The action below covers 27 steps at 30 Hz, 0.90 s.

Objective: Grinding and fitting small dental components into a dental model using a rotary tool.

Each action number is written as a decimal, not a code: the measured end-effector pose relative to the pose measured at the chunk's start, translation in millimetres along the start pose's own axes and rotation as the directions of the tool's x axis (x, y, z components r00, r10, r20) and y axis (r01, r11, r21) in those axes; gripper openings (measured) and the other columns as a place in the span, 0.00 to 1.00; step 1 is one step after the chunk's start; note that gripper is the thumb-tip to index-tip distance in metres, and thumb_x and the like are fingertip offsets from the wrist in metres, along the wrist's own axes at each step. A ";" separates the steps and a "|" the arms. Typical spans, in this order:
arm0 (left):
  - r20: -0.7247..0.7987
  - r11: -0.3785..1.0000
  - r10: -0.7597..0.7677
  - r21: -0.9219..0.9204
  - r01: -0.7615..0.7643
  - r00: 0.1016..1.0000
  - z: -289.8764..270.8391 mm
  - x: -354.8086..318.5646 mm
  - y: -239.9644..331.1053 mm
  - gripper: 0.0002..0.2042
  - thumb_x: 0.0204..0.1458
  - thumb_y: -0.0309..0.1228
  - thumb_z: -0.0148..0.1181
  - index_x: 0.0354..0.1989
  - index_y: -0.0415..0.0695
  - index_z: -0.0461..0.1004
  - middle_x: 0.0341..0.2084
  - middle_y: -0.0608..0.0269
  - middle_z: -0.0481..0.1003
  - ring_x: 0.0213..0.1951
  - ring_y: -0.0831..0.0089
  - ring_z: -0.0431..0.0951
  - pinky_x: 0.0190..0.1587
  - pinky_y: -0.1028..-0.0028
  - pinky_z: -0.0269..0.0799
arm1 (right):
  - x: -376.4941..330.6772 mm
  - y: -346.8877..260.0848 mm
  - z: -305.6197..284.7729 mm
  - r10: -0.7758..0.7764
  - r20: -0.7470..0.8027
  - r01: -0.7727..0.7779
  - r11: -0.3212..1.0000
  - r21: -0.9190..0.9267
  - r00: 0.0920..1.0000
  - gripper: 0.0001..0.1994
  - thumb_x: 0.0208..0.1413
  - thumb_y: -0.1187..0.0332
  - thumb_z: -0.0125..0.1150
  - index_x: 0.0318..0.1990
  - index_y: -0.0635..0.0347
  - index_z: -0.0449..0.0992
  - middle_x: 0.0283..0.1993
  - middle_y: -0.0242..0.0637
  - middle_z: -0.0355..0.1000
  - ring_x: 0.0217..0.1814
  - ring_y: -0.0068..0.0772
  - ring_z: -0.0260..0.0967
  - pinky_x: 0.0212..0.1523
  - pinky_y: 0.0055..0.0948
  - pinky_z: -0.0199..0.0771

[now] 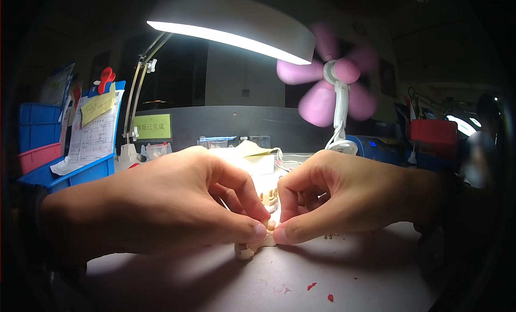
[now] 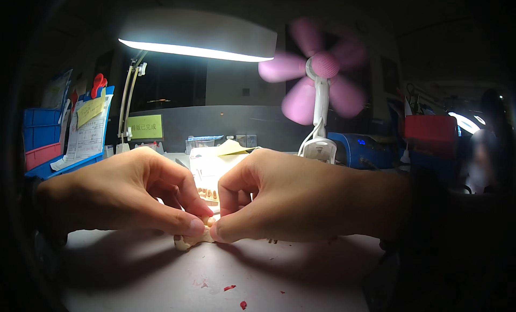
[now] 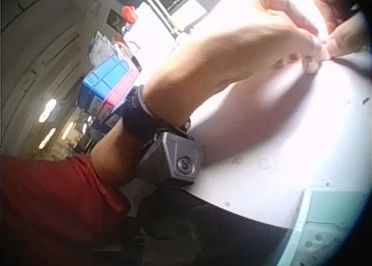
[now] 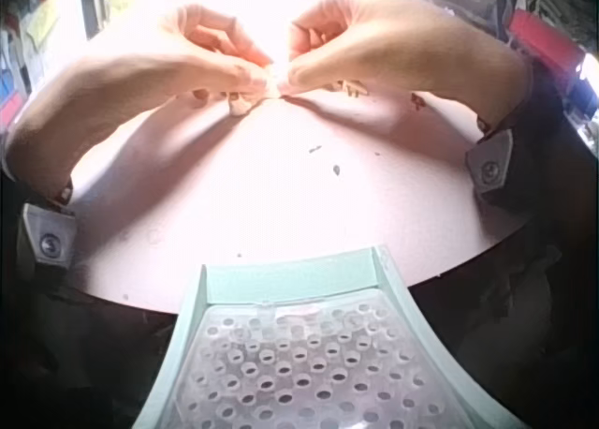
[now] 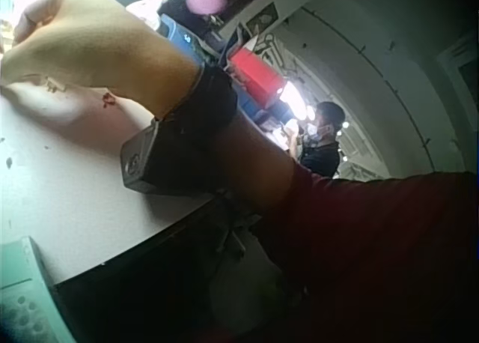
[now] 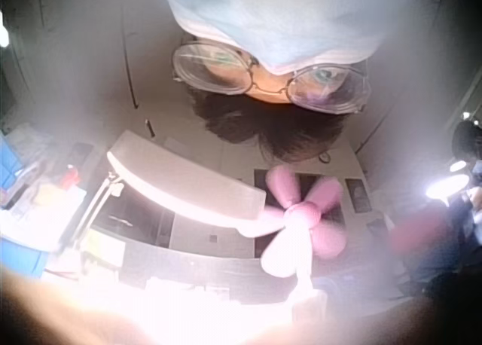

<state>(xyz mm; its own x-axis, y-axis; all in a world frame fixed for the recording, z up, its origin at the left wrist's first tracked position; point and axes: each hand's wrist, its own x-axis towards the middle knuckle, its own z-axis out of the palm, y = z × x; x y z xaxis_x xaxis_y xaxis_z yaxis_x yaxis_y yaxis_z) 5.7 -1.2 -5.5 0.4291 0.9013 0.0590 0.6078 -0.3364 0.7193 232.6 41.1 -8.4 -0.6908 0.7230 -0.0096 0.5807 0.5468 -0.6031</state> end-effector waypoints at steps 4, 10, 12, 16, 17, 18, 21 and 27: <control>-0.001 1.000 -0.013 0.007 0.013 1.000 1.1 -2.0 2.7 0.13 0.57 0.30 0.72 0.45 0.34 0.82 0.38 0.58 0.84 0.39 0.80 0.80 0.42 0.79 0.73 | 1.6 2.1 0.4 -0.046 0.006 0.046 0.999 0.024 0.999 0.10 0.61 0.65 0.71 0.35 0.62 0.80 0.29 0.23 0.74 0.31 0.09 0.65 0.30 0.16 0.60; 0.047 0.999 0.004 -0.032 -0.003 0.999 0.5 0.4 0.0 0.14 0.58 0.32 0.71 0.46 0.34 0.81 0.36 0.62 0.82 0.37 0.81 0.79 0.41 0.79 0.72 | -0.7 -0.5 0.7 -0.031 0.003 0.031 0.999 0.045 1.000 0.10 0.61 0.64 0.71 0.35 0.62 0.80 0.28 0.23 0.74 0.30 0.09 0.65 0.29 0.16 0.60; 0.063 0.998 0.001 -0.059 0.003 0.998 -0.3 1.2 -1.8 0.16 0.58 0.34 0.71 0.48 0.35 0.80 0.37 0.62 0.82 0.39 0.80 0.78 0.42 0.78 0.72 | -3.3 -1.5 0.3 -0.029 -0.005 0.029 0.998 0.053 1.000 0.10 0.60 0.64 0.71 0.34 0.62 0.80 0.28 0.23 0.74 0.30 0.10 0.65 0.29 0.17 0.60; 0.068 0.964 -0.054 -0.256 0.070 0.996 -6.0 1.7 -1.7 0.22 0.60 0.38 0.69 0.56 0.35 0.76 0.42 0.60 0.80 0.44 0.77 0.79 0.46 0.77 0.72 | -3.3 -1.4 -3.7 -0.084 -0.075 0.095 0.984 0.154 0.994 0.11 0.55 0.61 0.71 0.30 0.60 0.80 0.26 0.26 0.71 0.30 0.14 0.63 0.29 0.20 0.56; 0.068 0.938 -0.068 -0.337 0.087 0.995 -8.2 1.7 -0.8 0.23 0.61 0.39 0.68 0.58 0.35 0.75 0.43 0.59 0.79 0.45 0.76 0.79 0.48 0.76 0.72 | -2.5 -1.0 -5.4 -0.104 -0.107 0.124 0.972 0.199 0.989 0.12 0.53 0.60 0.71 0.28 0.59 0.80 0.25 0.26 0.69 0.29 0.15 0.62 0.29 0.22 0.55; 0.086 0.902 0.021 -0.430 0.018 0.996 -9.1 0.1 -0.6 0.26 0.62 0.39 0.67 0.62 0.34 0.72 0.44 0.58 0.78 0.45 0.72 0.79 0.51 0.73 0.73 | -5.1 -0.8 -8.6 -0.043 -0.166 0.077 0.977 0.200 0.985 0.11 0.51 0.60 0.73 0.28 0.57 0.81 0.27 0.26 0.70 0.31 0.16 0.61 0.32 0.22 0.54; 0.019 0.899 0.137 -0.422 -0.116 0.990 -8.1 2.4 -1.5 0.26 0.61 0.38 0.67 0.61 0.33 0.72 0.43 0.57 0.78 0.45 0.72 0.79 0.53 0.70 0.74 | -7.2 -0.1 -16.1 -0.074 -0.243 0.159 0.921 0.355 0.967 0.08 0.52 0.62 0.71 0.30 0.56 0.81 0.29 0.27 0.70 0.28 0.16 0.58 0.29 0.22 0.50; -0.025 0.883 0.282 -0.384 -0.270 0.959 -10.3 -1.0 0.2 0.25 0.62 0.40 0.65 0.60 0.32 0.72 0.41 0.58 0.78 0.44 0.75 0.79 0.54 0.72 0.75 | -10.6 -1.5 -21.8 -0.086 -0.255 0.199 0.864 0.462 0.963 0.06 0.56 0.71 0.68 0.30 0.60 0.77 0.26 0.29 0.69 0.28 0.17 0.62 0.27 0.20 0.57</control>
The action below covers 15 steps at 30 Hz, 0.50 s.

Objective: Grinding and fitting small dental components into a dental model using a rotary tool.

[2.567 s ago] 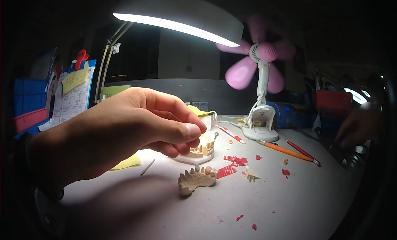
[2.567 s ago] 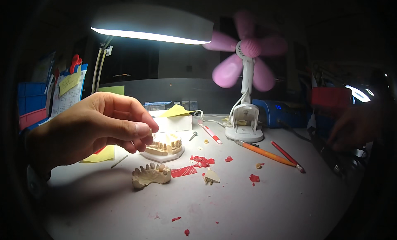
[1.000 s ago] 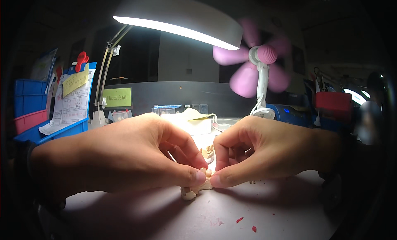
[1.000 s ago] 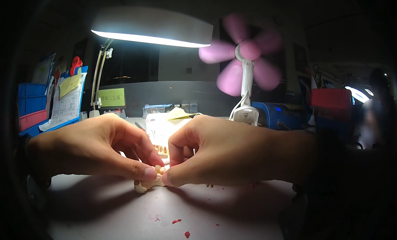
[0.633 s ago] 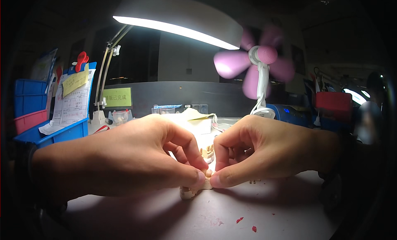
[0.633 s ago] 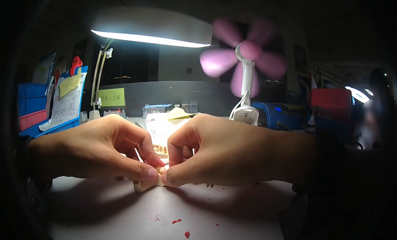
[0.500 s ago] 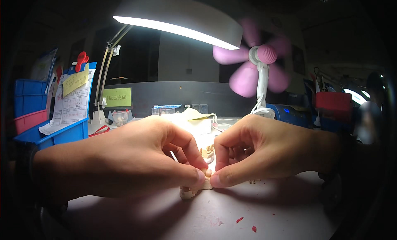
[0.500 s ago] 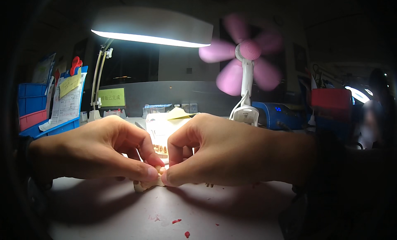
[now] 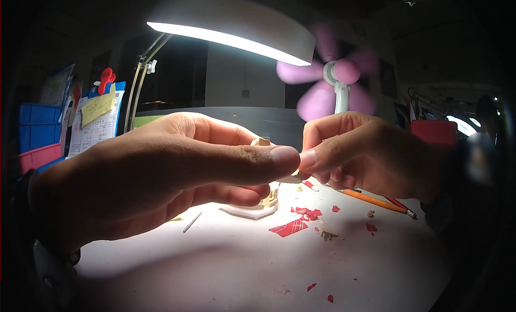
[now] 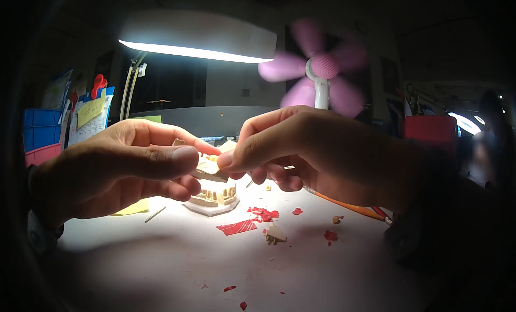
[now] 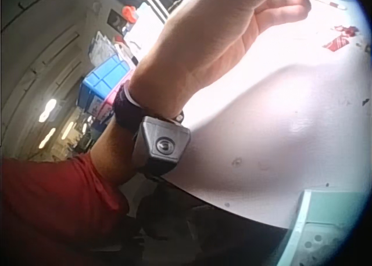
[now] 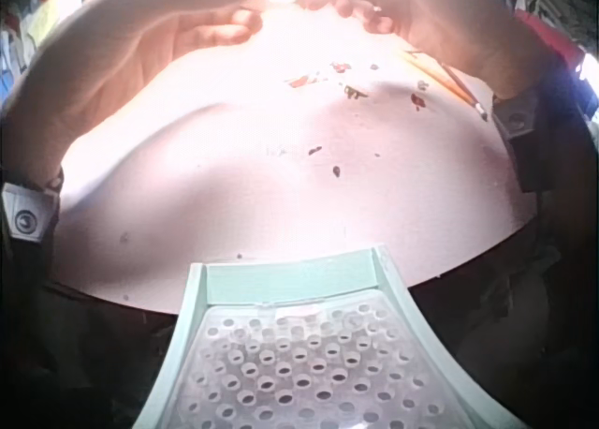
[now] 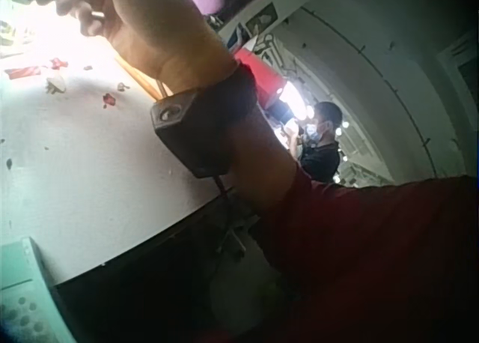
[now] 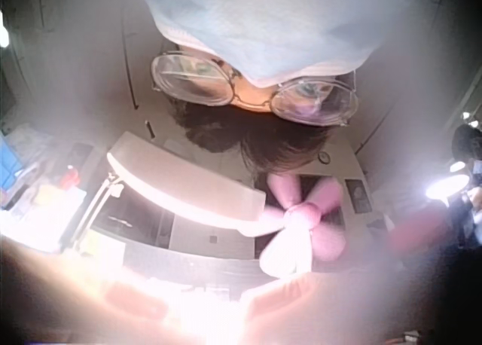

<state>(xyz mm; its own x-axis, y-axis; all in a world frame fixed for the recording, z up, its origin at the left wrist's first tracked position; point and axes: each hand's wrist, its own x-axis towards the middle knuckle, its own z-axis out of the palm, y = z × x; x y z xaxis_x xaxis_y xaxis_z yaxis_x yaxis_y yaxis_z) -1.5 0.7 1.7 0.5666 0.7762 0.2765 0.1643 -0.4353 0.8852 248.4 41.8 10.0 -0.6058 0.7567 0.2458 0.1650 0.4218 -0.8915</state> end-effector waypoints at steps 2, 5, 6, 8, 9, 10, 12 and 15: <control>-0.010 1.000 0.003 -0.030 -0.003 1.000 0.4 0.2 0.1 0.26 0.63 0.42 0.64 0.60 0.32 0.72 0.41 0.58 0.78 0.44 0.75 0.79 0.54 0.73 0.75 | -0.7 -1.0 1.2 -0.008 -0.016 0.008 1.000 0.024 1.000 0.06 0.56 0.71 0.68 0.30 0.60 0.77 0.26 0.29 0.69 0.28 0.17 0.62 0.27 0.20 0.58; -0.012 1.000 0.021 0.001 -0.021 1.000 0.3 1.6 0.6 0.28 0.64 0.44 0.63 0.61 0.31 0.70 0.42 0.58 0.78 0.44 0.76 0.79 0.55 0.72 0.75 | -2.2 -2.8 2.8 -0.018 -0.028 0.020 0.999 0.049 0.999 0.06 0.56 0.70 0.68 0.30 0.60 0.77 0.26 0.30 0.69 0.27 0.17 0.61 0.26 0.20 0.58; -0.013 1.000 0.024 0.004 -0.024 1.000 0.3 1.8 0.8 0.29 0.64 0.45 0.63 0.61 0.31 0.70 0.42 0.58 0.78 0.44 0.76 0.79 0.55 0.72 0.75 | -2.6 -3.3 3.3 -0.026 -0.034 0.028 0.999 0.047 0.999 0.06 0.56 0.70 0.68 0.30 0.60 0.77 0.26 0.30 0.69 0.26 0.17 0.61 0.27 0.20 0.58; -0.024 1.000 0.017 0.015 -0.017 1.000 0.4 1.6 1.3 0.29 0.64 0.45 0.63 0.62 0.31 0.69 0.43 0.58 0.78 0.45 0.75 0.79 0.56 0.72 0.75 | -2.7 -4.0 4.2 -0.043 -0.041 0.044 0.998 0.036 0.998 0.07 0.55 0.69 0.68 0.30 0.60 0.77 0.25 0.30 0.69 0.26 0.18 0.61 0.27 0.20 0.57; -0.027 1.000 0.016 0.021 -0.016 1.000 0.4 1.4 1.6 0.30 0.63 0.45 0.63 0.62 0.31 0.69 0.43 0.58 0.78 0.45 0.75 0.79 0.56 0.72 0.74 | -2.5 -4.3 4.6 -0.052 -0.042 0.053 0.998 0.027 0.998 0.07 0.55 0.68 0.68 0.30 0.60 0.77 0.25 0.30 0.68 0.26 0.18 0.61 0.27 0.21 0.57; -0.024 0.999 0.019 0.028 -0.018 1.000 0.4 1.2 2.0 0.30 0.63 0.45 0.63 0.63 0.31 0.69 0.44 0.57 0.78 0.46 0.75 0.79 0.57 0.71 0.74 | -2.5 -4.6 5.0 -0.061 -0.042 0.061 0.998 0.019 0.997 0.07 0.54 0.68 0.68 0.30 0.60 0.77 0.25 0.30 0.68 0.26 0.18 0.60 0.27 0.21 0.57; -0.017 0.999 0.039 0.021 -0.039 0.999 0.8 0.6 2.2 0.30 0.63 0.45 0.63 0.63 0.32 0.68 0.45 0.57 0.78 0.47 0.74 0.79 0.58 0.70 0.73 | -3.1 -5.1 5.8 -0.068 -0.060 0.068 0.998 0.004 0.996 0.08 0.53 0.66 0.69 0.29 0.59 0.77 0.24 0.29 0.68 0.25 0.18 0.59 0.27 0.22 0.57; -0.010 0.997 0.078 -0.005 -0.078 0.997 1.7 0.1 2.1 0.30 0.62 0.44 0.64 0.64 0.33 0.68 0.47 0.55 0.77 0.47 0.74 0.78 0.59 0.69 0.73 | -2.9 -6.1 6.5 -0.097 -0.069 0.097 0.995 -0.010 0.993 0.09 0.53 0.65 0.69 0.28 0.58 0.76 0.23 0.29 0.67 0.25 0.18 0.58 0.27 0.22 0.56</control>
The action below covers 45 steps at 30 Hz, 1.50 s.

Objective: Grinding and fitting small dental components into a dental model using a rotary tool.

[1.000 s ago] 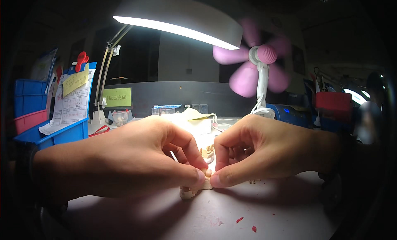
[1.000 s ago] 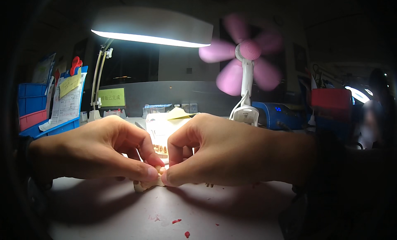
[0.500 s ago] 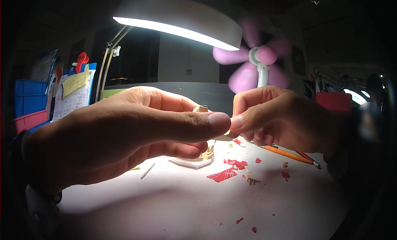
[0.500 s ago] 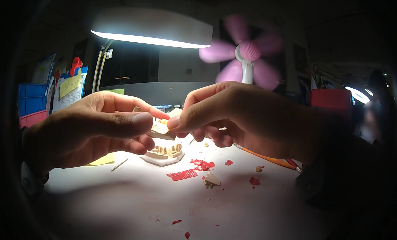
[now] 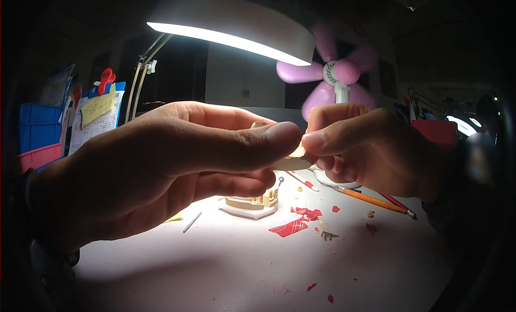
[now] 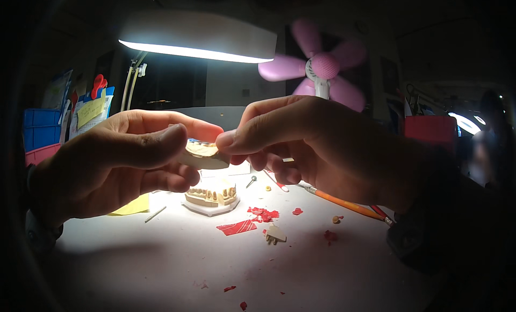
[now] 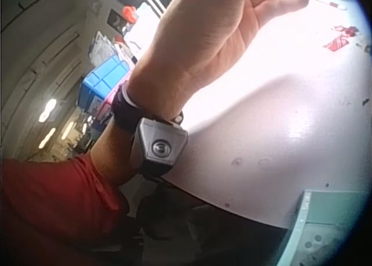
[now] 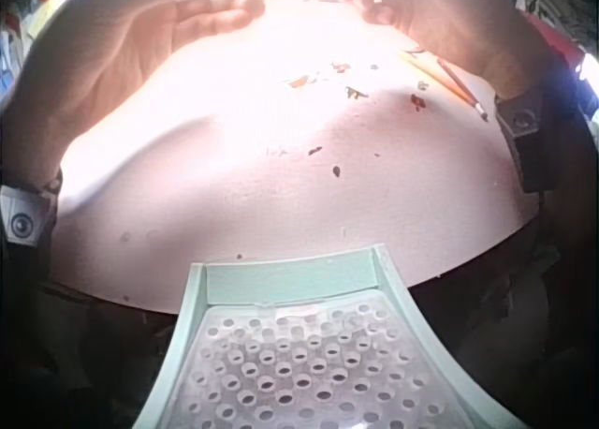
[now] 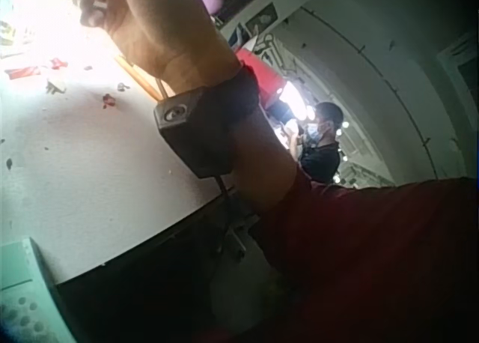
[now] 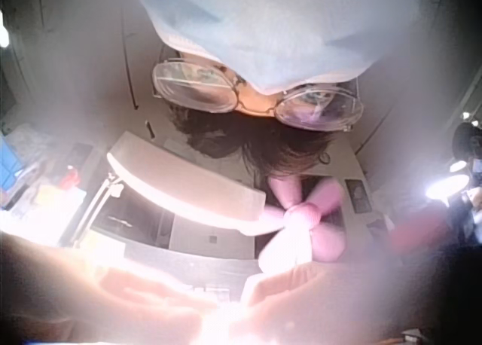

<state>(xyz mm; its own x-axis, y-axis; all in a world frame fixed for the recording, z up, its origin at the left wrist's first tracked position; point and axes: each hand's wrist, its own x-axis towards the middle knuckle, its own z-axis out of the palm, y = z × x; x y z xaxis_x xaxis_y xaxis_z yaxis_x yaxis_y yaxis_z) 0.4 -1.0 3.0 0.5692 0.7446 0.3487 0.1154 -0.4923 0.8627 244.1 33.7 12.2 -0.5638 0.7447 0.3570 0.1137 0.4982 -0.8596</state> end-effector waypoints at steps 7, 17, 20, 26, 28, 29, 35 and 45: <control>-0.022 0.998 0.038 -0.039 -0.039 0.999 1.7 -0.9 0.3 0.30 0.61 0.41 0.66 0.65 0.33 0.67 0.48 0.52 0.77 0.47 0.71 0.80 0.60 0.66 0.75 | 0.2 -1.0 0.4 -0.069 -0.005 0.068 0.998 -0.014 0.998 0.11 0.52 0.63 0.69 0.26 0.55 0.74 0.22 0.27 0.65 0.24 0.18 0.57 0.27 0.24 0.55; -0.012 0.998 0.035 -0.052 -0.036 0.999 0.0 0.4 -0.5 0.29 0.60 0.38 0.67 0.65 0.33 0.67 0.49 0.50 0.77 0.48 0.70 0.81 0.60 0.65 0.75 | 0.4 -1.4 0.9 -0.085 -0.014 0.084 0.995 -0.058 0.996 0.11 0.52 0.63 0.69 0.26 0.55 0.73 0.21 0.27 0.64 0.23 0.19 0.57 0.28 0.25 0.55; -0.014 0.998 0.051 -0.044 -0.052 0.999 0.6 -1.2 0.1 0.29 0.60 0.38 0.67 0.65 0.33 0.68 0.48 0.50 0.77 0.47 0.70 0.81 0.58 0.65 0.76 | -0.1 -1.2 1.2 -0.089 -0.018 0.088 0.994 -0.069 0.996 0.11 0.51 0.62 0.69 0.26 0.55 0.74 0.21 0.27 0.63 0.23 0.19 0.57 0.28 0.25 0.55; -0.027 0.998 0.060 -0.015 -0.060 0.998 1.4 -0.5 0.2 0.30 0.59 0.39 0.67 0.65 0.33 0.67 0.48 0.51 0.76 0.46 0.70 0.79 0.57 0.64 0.76 | 0.2 -0.7 0.5 -0.095 -0.014 0.093 0.992 -0.082 0.995 0.11 0.51 0.62 0.69 0.27 0.56 0.75 0.22 0.27 0.63 0.24 0.19 0.56 0.28 0.25 0.54; -0.056 0.999 0.051 0.004 -0.051 0.997 2.0 -0.9 0.0 0.31 0.59 0.40 0.68 0.65 0.33 0.67 0.48 0.51 0.76 0.47 0.69 0.79 0.57 0.63 0.75 | 0.3 -0.6 0.2 -0.096 -0.004 0.096 0.992 -0.078 0.995 0.11 0.51 0.61 0.69 0.28 0.56 0.76 0.22 0.27 0.63 0.25 0.19 0.57 0.28 0.25 0.54; -0.071 0.999 0.048 0.007 -0.048 0.996 2.2 -1.1 0.3 0.32 0.58 0.40 0.68 0.66 0.33 0.67 0.48 0.51 0.76 0.47 0.69 0.78 0.58 0.63 0.74 | 0.4 -0.4 0.1 -0.100 -0.004 0.099 0.992 -0.082 0.995 0.10 0.51 0.62 0.69 0.28 0.56 0.76 0.22 0.27 0.63 0.25 0.19 0.57 0.28 0.24 0.54; -0.080 0.999 0.043 0.027 -0.041 0.996 8.1 -2.8 4.9 0.33 0.56 0.40 0.70 0.66 0.34 0.66 0.49 0.51 0.75 0.48 0.69 0.77 0.59 0.61 0.72 | 0.4 1.6 -0.5 -0.110 0.011 0.111 0.991 -0.081 0.994 0.10 0.51 0.62 0.69 0.30 0.56 0.76 0.24 0.26 0.64 0.26 0.18 0.57 0.29 0.24 0.54; -0.101 1.000 0.015 0.024 -0.012 0.995 9.4 -3.4 5.5 0.34 0.53 0.38 0.71 0.66 0.35 0.68 0.48 0.52 0.74 0.48 0.69 0.77 0.56 0.64 0.74 | 2.0 3.3 -1.7 -0.120 0.047 0.123 0.991 -0.053 0.992 0.10 0.49 0.63 0.71 0.29 0.56 0.76 0.23 0.26 0.63 0.25 0.18 0.58 0.28 0.23 0.54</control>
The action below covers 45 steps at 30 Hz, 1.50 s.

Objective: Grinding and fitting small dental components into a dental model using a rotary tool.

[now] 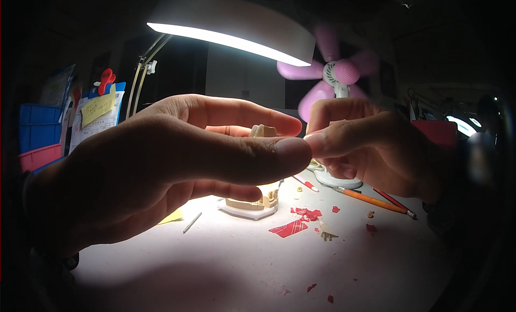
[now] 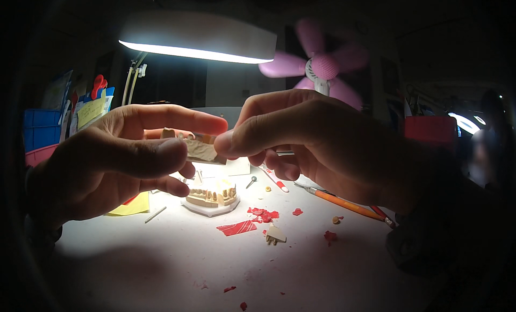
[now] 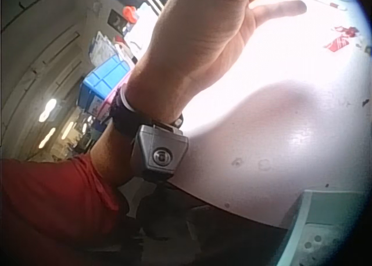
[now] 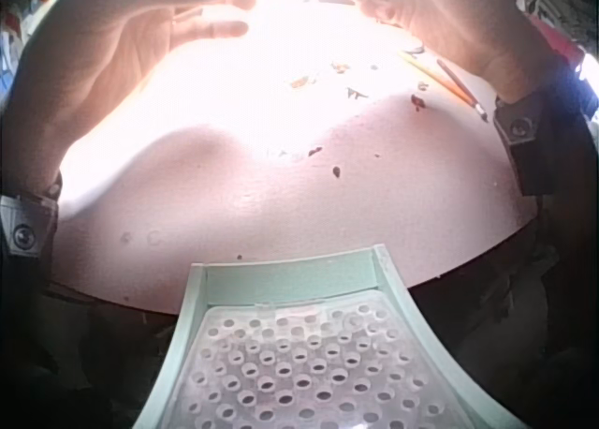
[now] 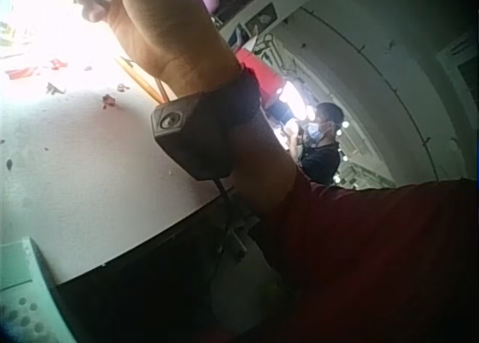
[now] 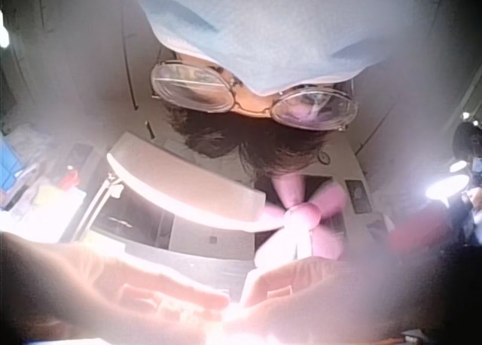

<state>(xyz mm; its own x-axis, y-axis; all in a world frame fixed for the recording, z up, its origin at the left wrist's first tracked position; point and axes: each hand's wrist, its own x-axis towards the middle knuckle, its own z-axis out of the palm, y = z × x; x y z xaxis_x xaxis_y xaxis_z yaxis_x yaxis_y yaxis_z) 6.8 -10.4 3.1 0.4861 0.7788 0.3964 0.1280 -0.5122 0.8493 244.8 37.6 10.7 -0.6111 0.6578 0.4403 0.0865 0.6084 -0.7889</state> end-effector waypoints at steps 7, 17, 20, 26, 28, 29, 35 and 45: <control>0.066 0.999 -0.031 -0.034 0.033 0.997 -3.2 0.6 -1.4 0.34 0.53 0.33 0.72 0.66 0.33 0.66 0.53 0.47 0.76 0.52 0.66 0.77 0.57 0.66 0.73 | 0.2 -1.9 -0.8 0.048 0.020 -0.046 0.997 -0.066 0.999 0.10 0.49 0.64 0.73 0.29 0.57 0.76 0.21 0.26 0.63 0.24 0.18 0.58 0.27 0.23 0.55; 0.029 1.000 -0.014 0.007 0.014 0.999 5.1 -4.0 2.3 0.33 0.54 0.37 0.71 0.65 0.34 0.68 0.50 0.51 0.76 0.49 0.69 0.76 0.56 0.65 0.72 | 0.1 -1.7 0.0 0.048 0.007 -0.047 0.997 -0.059 0.999 0.10 0.50 0.63 0.72 0.29 0.57 0.76 0.22 0.27 0.65 0.24 0.18 0.59 0.27 0.23 0.56; 0.055 0.999 -0.004 0.035 0.002 0.998 1.0 -0.5 0.9 0.31 0.57 0.41 0.68 0.65 0.35 0.69 0.47 0.55 0.76 0.46 0.72 0.76 0.55 0.64 0.71 | -1.3 -2.1 0.8 0.078 -0.006 -0.078 0.997 -0.014 0.997 0.09 0.51 0.64 0.70 0.29 0.57 0.76 0.22 0.28 0.65 0.24 0.18 0.59 0.27 0.23 0.57; 0.079 0.998 0.016 0.066 -0.021 0.997 -3.7 0.0 -0.9 0.32 0.61 0.48 0.64 0.65 0.35 0.69 0.44 0.59 0.75 0.46 0.73 0.74 0.54 0.64 0.71 | -0.4 -0.5 1.1 0.117 -0.025 -0.114 0.988 0.103 0.993 0.08 0.52 0.67 0.68 0.30 0.58 0.76 0.24 0.32 0.68 0.24 0.19 0.60 0.26 0.23 0.59; 0.072 0.997 0.015 0.077 -0.021 0.997 -3.1 0.3 -0.9 0.33 0.61 0.50 0.64 0.65 0.35 0.69 0.42 0.60 0.74 0.45 0.74 0.74 0.54 0.64 0.71 | -1.9 -1.2 0.1 0.147 -0.017 -0.144 0.981 0.128 0.989 0.07 0.52 0.67 0.68 0.30 0.59 0.76 0.25 0.33 0.69 0.24 0.20 0.60 0.26 0.23 0.59; 0.071 0.997 0.014 0.081 -0.020 0.997 -2.7 0.1 -0.8 0.34 0.61 0.51 0.63 0.65 0.35 0.69 0.41 0.61 0.74 0.45 0.74 0.74 0.54 0.64 0.71 | -1.6 -1.0 -0.1 0.160 -0.026 -0.155 0.978 0.143 0.987 0.07 0.52 0.68 0.68 0.30 0.59 0.76 0.25 0.33 0.69 0.24 0.20 0.61 0.26 0.23 0.59; 0.073 0.997 0.004 0.082 -0.010 0.997 -1.7 0.5 0.7 0.34 0.61 0.51 0.63 0.65 0.34 0.69 0.41 0.61 0.74 0.45 0.74 0.73 0.54 0.64 0.71 | -0.5 0.0 -1.1 0.158 -0.012 -0.154 0.976 0.153 0.987 0.07 0.53 0.68 0.67 0.32 0.60 0.77 0.26 0.33 0.70 0.24 0.21 0.61 0.26 0.24 0.60; -0.019 0.916 -0.133 -0.384 0.116 0.991 -6.2 0.9 -7.6 0.28 0.60 0.21 0.59 0.68 0.27 0.58 0.51 0.47 0.71 0.52 0.68 0.78 0.61 0.71 0.78 | -3.4 0.0 -2.4 -0.035 0.040 0.038 0.996 -0.078 0.999 0.13 0.57 0.59 0.72 0.38 0.59 0.79 0.30 0.30 0.71 0.31 0.17 0.62 0.33 0.22 0.60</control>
<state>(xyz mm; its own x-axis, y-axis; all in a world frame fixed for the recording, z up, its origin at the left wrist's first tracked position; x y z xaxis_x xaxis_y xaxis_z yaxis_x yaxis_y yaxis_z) 0.9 -3.6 -0.8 0.4485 0.8468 0.2860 -0.1585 -0.2395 0.9579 248.8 36.4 10.2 -0.6450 0.6179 0.4497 0.1244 0.6655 -0.7360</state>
